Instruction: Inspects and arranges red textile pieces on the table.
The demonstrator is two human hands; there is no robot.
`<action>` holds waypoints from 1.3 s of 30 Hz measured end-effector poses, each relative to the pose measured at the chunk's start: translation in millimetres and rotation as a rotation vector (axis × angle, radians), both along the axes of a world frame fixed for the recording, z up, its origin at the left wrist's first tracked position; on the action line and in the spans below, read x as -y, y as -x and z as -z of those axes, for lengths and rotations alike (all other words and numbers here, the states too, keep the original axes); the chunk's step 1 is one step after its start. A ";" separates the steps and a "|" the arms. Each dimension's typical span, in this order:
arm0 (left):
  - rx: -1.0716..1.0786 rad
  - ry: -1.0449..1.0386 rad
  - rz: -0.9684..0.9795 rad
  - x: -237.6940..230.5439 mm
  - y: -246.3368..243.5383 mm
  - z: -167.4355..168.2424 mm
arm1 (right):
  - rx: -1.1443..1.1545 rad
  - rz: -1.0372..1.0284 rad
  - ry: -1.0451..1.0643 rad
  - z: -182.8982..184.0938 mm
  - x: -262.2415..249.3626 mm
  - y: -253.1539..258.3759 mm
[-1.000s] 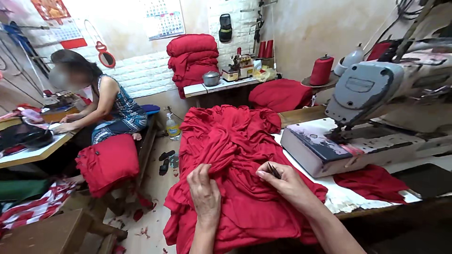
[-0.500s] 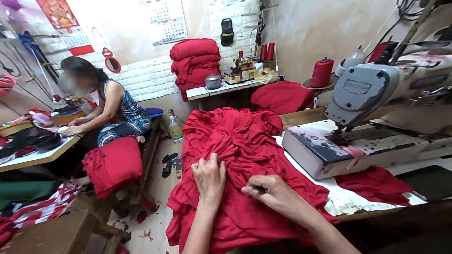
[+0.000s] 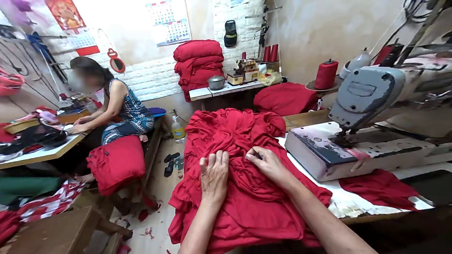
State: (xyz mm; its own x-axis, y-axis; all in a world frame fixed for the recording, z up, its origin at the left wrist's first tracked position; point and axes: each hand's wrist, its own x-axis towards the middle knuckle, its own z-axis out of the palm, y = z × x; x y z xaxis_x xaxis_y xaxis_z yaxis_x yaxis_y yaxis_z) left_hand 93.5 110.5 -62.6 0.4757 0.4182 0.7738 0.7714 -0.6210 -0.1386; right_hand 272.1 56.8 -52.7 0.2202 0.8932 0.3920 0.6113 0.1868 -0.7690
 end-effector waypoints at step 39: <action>0.767 0.689 0.812 -17.7 -8.2 -8.6 | 0.422 0.163 -0.136 -5.0 7.1 17.7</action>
State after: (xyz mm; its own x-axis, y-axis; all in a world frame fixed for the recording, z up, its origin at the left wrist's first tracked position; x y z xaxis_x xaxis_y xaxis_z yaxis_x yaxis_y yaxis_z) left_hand 101.7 128.2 -54.0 0.3143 0.6384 0.7026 -0.1132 -0.7096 0.6954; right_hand 254.4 49.7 -47.6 0.1488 0.7945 0.5888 0.8951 0.1448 -0.4217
